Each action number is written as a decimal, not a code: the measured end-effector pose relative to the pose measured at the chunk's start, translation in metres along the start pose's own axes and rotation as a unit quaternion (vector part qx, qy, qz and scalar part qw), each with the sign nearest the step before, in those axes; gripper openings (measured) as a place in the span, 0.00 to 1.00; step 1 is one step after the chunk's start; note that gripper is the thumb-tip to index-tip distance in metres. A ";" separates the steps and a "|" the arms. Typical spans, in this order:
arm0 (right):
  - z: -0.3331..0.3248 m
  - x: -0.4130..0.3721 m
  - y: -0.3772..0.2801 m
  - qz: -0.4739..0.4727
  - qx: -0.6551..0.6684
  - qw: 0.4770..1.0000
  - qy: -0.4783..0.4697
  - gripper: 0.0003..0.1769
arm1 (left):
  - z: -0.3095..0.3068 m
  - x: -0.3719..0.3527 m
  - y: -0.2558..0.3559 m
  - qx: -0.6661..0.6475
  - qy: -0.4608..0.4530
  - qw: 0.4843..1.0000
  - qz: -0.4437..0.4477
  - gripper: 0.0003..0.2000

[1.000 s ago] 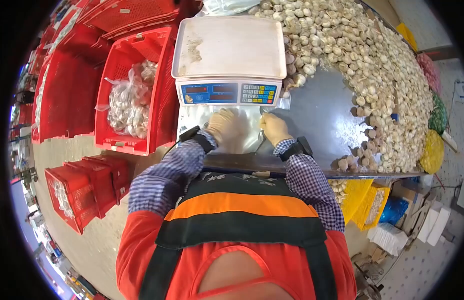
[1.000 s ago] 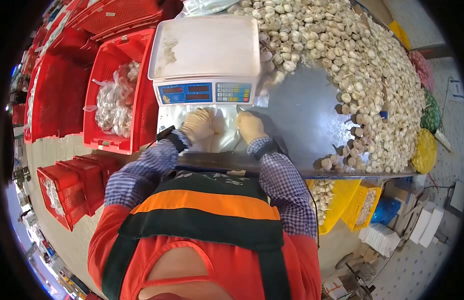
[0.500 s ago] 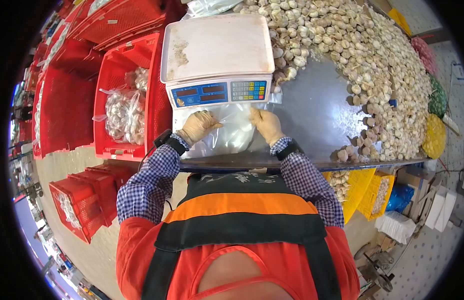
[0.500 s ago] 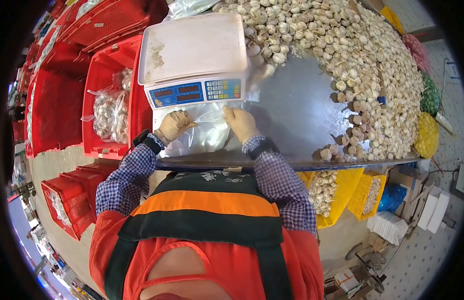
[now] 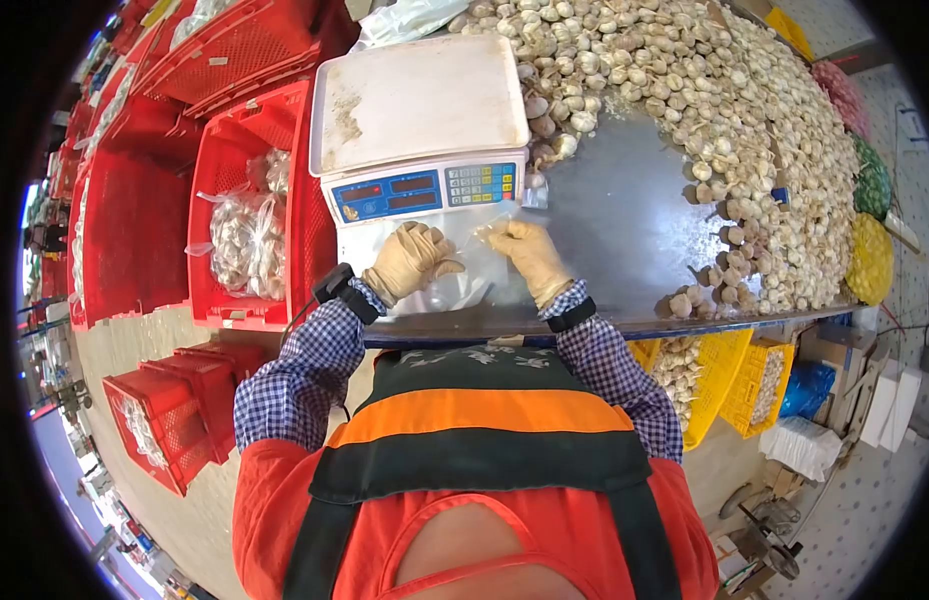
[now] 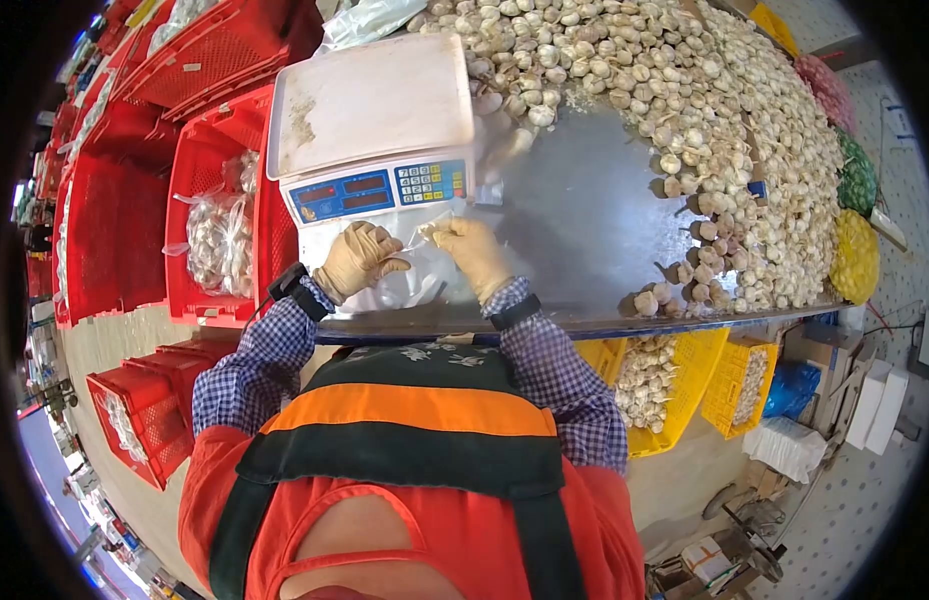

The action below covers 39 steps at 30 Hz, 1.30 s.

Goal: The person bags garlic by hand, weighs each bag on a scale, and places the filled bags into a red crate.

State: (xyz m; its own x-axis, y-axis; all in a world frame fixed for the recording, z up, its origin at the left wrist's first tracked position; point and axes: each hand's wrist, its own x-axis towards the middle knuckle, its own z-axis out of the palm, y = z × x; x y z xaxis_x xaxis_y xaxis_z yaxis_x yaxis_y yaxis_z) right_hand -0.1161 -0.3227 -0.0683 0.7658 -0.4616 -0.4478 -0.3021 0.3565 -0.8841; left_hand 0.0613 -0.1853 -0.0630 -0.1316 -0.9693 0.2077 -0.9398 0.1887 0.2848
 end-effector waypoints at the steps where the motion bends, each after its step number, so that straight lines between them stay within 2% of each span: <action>1: -0.004 -0.004 -0.003 -0.041 0.006 0.999 0.034 0.12 | -0.003 0.006 0.007 0.001 0.000 1.000 0.005 0.15; 3: -0.011 -0.019 -0.022 -0.048 -0.011 0.998 0.041 0.11 | -0.009 0.023 0.025 -0.108 0.094 0.985 -0.092 0.20; 4: -0.015 -0.028 -0.033 -0.051 -0.030 0.997 0.043 0.09 | -0.013 0.034 0.033 -0.183 0.061 0.972 -0.137 0.25; 5: -0.020 -0.033 -0.036 -0.052 -0.030 0.997 0.050 0.09 | -0.011 0.045 0.042 -0.185 0.060 0.972 -0.131 0.25; 7: -0.029 -0.040 -0.042 -0.089 -0.001 0.993 0.073 0.06 | -0.008 0.068 0.062 -0.292 0.113 0.937 -0.158 0.28; 9: -0.039 -0.051 -0.050 -0.123 -0.035 0.986 0.107 0.06 | -0.011 0.089 0.080 -0.275 0.144 0.940 -0.138 0.31; 11: -0.052 -0.057 -0.051 -0.157 -0.067 0.975 0.144 0.06 | -0.013 0.104 0.095 -0.228 0.207 0.936 -0.171 0.29; 13: -0.068 -0.060 -0.043 -0.136 -0.027 0.975 0.175 0.08 | -0.010 0.118 0.106 -0.249 0.193 0.933 -0.176 0.28; 14: -0.075 -0.062 -0.040 -0.137 -0.027 0.973 0.182 0.08 | -0.008 0.125 0.111 -0.283 0.139 0.933 -0.173 0.27; 15: -0.081 -0.063 -0.038 -0.115 0.037 0.977 0.176 0.08 | -0.005 0.132 0.116 -0.314 0.085 0.930 -0.171 0.27; 16: -0.087 -0.065 -0.038 -0.092 0.100 0.976 0.168 0.09 | 0.005 0.138 0.120 -0.360 0.097 0.908 -0.190 0.26; 17: -0.092 -0.068 -0.039 -0.095 0.101 0.975 0.171 0.09 | 0.008 0.145 0.126 -0.360 0.096 0.909 -0.186 0.26; 19: -0.101 -0.079 -0.047 -0.082 0.175 0.968 0.159 0.11 | 0.011 0.160 0.139 -0.309 0.172 0.917 -0.185 0.24; 20: -0.105 -0.082 -0.049 -0.084 0.176 0.967 0.162 0.11 | 0.012 0.166 0.142 -0.309 0.171 0.918 -0.182 0.24; 22: -0.113 -0.086 -0.052 -0.117 0.306 0.934 0.140 0.12 | 0.016 0.176 0.147 -0.256 0.265 0.921 -0.127 0.24; 23: -0.121 -0.086 -0.051 -0.117 0.306 0.934 0.140 0.12 | 0.017 0.180 0.148 -0.256 0.265 0.921 -0.126 0.24; 25: -0.136 -0.086 -0.046 -0.114 0.310 0.938 0.105 0.12 | 0.018 0.184 0.147 -0.170 0.255 0.949 -0.077 0.24; 29: -0.161 -0.084 -0.046 -0.093 0.250 0.959 0.098 0.11 | 0.027 0.196 0.150 -0.139 0.206 0.963 -0.104 0.23; 31: -0.169 -0.084 -0.051 -0.081 0.185 0.974 0.105 0.10 | 0.038 0.205 0.151 -0.323 0.142 0.918 -0.178 0.18; 32: -0.172 -0.082 -0.052 -0.082 0.185 0.974 0.102 0.10 | 0.041 0.210 0.152 -0.320 0.144 0.919 -0.179 0.18; 34: -0.177 -0.077 -0.048 -0.114 0.205 0.966 0.109 0.10 | 0.044 0.218 0.154 -0.411 0.121 0.876 -0.221 0.12; 35: -0.182 -0.074 -0.043 -0.114 0.206 0.966 0.106 0.10 | 0.044 0.222 0.155 -0.409 0.122 0.877 -0.223 0.12; 37: -0.191 -0.072 -0.033 -0.098 0.326 0.938 0.067 0.12 | 0.040 0.229 0.157 -0.492 0.114 0.833 -0.225 0.06; 39: -0.196 -0.074 -0.027 -0.119 0.338 0.931 0.066 0.13 | 0.040 0.233 0.154 -0.465 0.132 0.849 -0.212 0.06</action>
State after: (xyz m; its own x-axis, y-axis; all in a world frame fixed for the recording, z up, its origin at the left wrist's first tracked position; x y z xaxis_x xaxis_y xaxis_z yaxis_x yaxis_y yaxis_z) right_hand -0.2757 -0.4578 -0.0377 0.6756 -0.6726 -0.3018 0.3281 0.6409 -0.6940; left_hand -0.1272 -0.3881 -0.0084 0.3483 -0.9348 0.0699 -0.2140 -0.0067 0.9768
